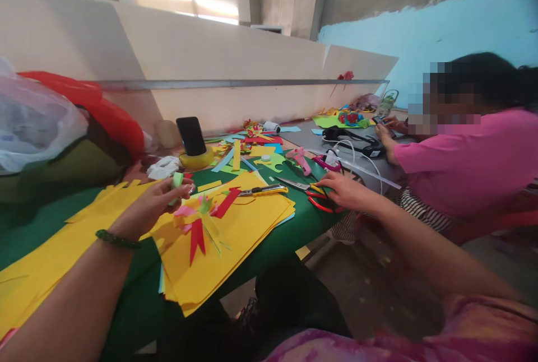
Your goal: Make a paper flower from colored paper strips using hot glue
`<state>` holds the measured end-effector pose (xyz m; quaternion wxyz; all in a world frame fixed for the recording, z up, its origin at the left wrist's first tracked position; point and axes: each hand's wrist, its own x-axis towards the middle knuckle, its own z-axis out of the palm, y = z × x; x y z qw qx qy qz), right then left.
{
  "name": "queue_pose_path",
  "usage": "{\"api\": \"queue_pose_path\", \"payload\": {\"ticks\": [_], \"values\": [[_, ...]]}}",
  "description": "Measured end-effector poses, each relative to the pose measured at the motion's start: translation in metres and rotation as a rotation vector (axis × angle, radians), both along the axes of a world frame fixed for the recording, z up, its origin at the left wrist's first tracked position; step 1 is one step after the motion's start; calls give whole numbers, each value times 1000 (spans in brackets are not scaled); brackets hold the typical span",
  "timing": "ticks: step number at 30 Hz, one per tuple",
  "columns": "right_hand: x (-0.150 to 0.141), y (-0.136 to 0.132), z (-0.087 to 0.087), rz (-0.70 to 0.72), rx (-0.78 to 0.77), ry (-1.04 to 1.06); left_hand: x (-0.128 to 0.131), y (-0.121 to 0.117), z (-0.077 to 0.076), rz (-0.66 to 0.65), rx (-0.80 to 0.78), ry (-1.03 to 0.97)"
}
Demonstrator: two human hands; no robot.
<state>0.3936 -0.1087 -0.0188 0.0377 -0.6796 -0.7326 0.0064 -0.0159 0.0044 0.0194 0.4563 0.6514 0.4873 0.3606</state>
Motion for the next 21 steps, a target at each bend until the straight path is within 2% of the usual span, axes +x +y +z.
{"api": "queue_pose_path", "payload": {"ticks": [3,8,12,16,21], "values": [[-21,0,2,3,1,-99,0,0,-1,-6,-7,10],[-48,16,10,-172,-260,-323,-3,5,-6,-51,-6,-5],[-52,35,20,-128,-308,-385,-7,11,-14,-79,10,-37],[-52,39,22,-113,-239,-182,-5,10,-17,-89,-9,-47],[-34,42,6,-97,-129,367,1,6,-17,-164,-13,-16]]}}
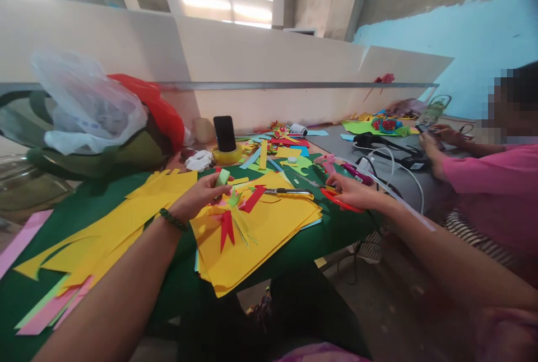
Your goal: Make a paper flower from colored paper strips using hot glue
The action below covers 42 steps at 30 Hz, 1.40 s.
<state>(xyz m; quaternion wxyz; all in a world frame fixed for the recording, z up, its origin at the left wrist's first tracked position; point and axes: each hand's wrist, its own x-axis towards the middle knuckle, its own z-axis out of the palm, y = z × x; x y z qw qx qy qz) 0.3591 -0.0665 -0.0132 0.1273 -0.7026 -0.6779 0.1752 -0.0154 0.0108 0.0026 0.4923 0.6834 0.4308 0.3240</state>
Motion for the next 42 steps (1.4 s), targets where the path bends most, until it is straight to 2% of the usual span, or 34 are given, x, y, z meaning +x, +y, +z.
{"api": "queue_pose_path", "payload": {"ticks": [3,5,10,15,18,22,27,30,34,42], "values": [[12,5,-14,-60,53,373,0,1,-1,-19,-1,21],[17,7,-19,-52,106,556,0,3,-3,-18,0,28],[12,-1,-15,183,203,831,0,5,-7,-34,3,62],[-6,-23,-5,281,97,1096,4,0,-5,-64,36,66],[-23,-37,0,400,4,1225,6,-3,-4,-77,44,72],[-51,-51,8,532,-223,1305,9,-6,-4,-111,43,45],[-78,-59,3,503,-470,1307,11,-14,1,-203,85,58],[-86,-58,-5,492,-504,1305,12,-19,4,-237,116,80],[-89,-55,-11,512,-476,1281,13,-21,5,-267,142,86],[-90,-56,-12,486,-488,1308,14,-24,8,-281,147,69]]}}
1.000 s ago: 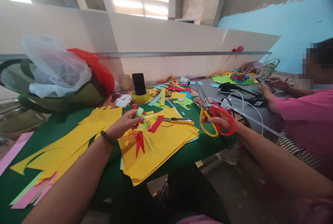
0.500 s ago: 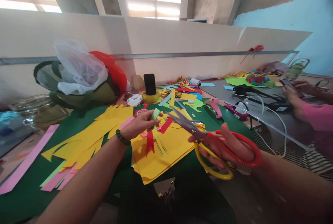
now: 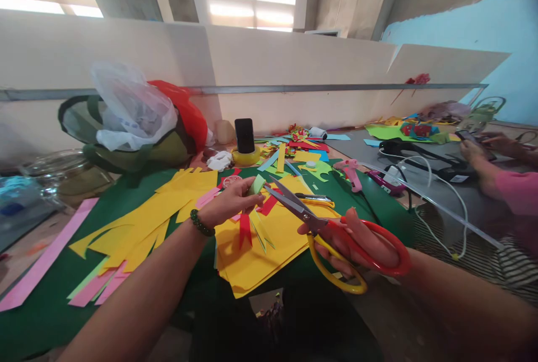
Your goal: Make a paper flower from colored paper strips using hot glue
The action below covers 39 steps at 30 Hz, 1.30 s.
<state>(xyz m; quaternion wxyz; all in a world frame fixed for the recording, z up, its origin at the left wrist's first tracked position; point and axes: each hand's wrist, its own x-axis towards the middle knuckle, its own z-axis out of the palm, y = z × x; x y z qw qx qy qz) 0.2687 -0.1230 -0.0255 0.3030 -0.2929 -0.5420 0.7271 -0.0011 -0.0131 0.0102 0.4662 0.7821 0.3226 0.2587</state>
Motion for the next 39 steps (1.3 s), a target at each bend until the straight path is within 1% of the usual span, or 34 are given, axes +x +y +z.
{"api": "queue_pose_path", "payload": {"ticks": [3,7,11,15,21,26,28,29,30,32,34,35,36,37,39], "values": [[-1,0,0,-9,-15,6,0,0,-1,-5,-9,1],[-4,3,-3,-26,30,23,3,-2,-1,-23,-29,17],[-8,5,-10,-57,60,37,6,-6,1,-78,-45,6],[-15,7,-16,-49,76,69,6,-9,2,-64,-37,-25],[-28,3,-15,-51,63,150,1,-4,-2,-88,-52,-24],[-34,-5,-13,-69,9,169,-8,3,-5,-179,-97,-36],[-29,-4,-6,-129,32,163,-11,3,-3,-207,-124,-39],[-25,-3,-1,-184,70,169,-11,3,-2,-221,-144,-25],[-19,-1,5,-267,123,180,-11,3,-1,-233,-166,-12],[-7,4,19,-478,258,177,-10,3,0,-234,-205,-2],[0,10,31,-700,390,64,-8,4,-1,-196,-223,-37],[0,13,34,-785,452,-25,-6,4,-2,-171,-228,-57],[-2,16,36,-837,505,-115,-5,5,-4,-148,-230,-70],[-7,20,37,-859,552,-189,-3,5,-5,-127,-228,-76],[-23,28,34,-825,627,-289,1,4,-8,-93,-214,-78]]}}
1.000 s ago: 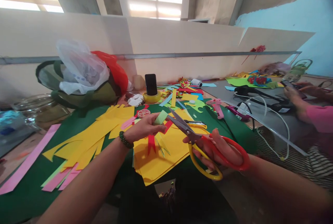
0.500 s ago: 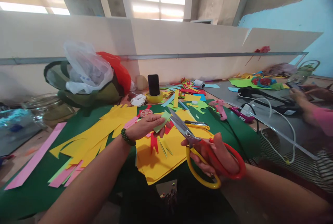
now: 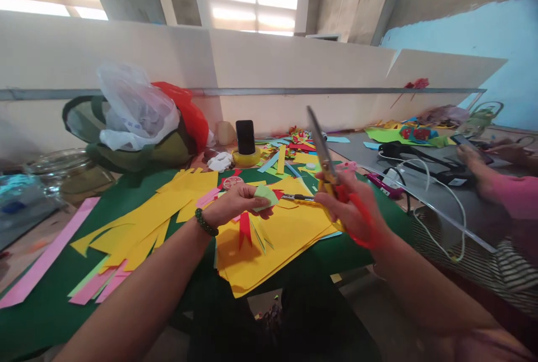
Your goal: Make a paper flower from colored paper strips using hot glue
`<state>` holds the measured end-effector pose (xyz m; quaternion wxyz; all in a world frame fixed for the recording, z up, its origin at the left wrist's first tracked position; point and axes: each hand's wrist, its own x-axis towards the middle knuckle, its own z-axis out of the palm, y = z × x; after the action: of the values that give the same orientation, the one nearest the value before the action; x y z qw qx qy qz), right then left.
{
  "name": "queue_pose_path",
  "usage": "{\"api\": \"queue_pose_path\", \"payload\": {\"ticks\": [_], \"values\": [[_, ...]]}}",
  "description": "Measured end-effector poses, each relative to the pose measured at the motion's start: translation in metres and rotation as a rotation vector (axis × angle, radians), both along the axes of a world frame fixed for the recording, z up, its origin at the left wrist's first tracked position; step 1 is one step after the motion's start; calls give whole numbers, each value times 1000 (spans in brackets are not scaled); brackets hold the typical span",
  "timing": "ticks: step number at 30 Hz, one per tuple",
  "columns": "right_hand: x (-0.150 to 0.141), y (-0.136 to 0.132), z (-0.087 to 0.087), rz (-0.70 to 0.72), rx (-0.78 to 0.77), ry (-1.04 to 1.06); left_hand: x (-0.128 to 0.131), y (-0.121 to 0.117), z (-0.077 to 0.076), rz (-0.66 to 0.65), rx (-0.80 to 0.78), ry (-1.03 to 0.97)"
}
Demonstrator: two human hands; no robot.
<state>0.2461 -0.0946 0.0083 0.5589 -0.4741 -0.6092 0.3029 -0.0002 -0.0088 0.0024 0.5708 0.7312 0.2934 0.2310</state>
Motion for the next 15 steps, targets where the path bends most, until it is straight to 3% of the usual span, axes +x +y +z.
{"api": "queue_pose_path", "payload": {"ticks": [4,6,10,15], "values": [[-32,20,-5,117,50,-244,4,-1,-3,39,40,12],[-36,28,-2,70,95,-378,3,1,-3,85,57,-7],[-12,46,10,-235,24,-755,-5,12,-4,296,48,-93],[31,70,10,-342,-259,-1168,-8,22,-8,410,6,-148]]}}
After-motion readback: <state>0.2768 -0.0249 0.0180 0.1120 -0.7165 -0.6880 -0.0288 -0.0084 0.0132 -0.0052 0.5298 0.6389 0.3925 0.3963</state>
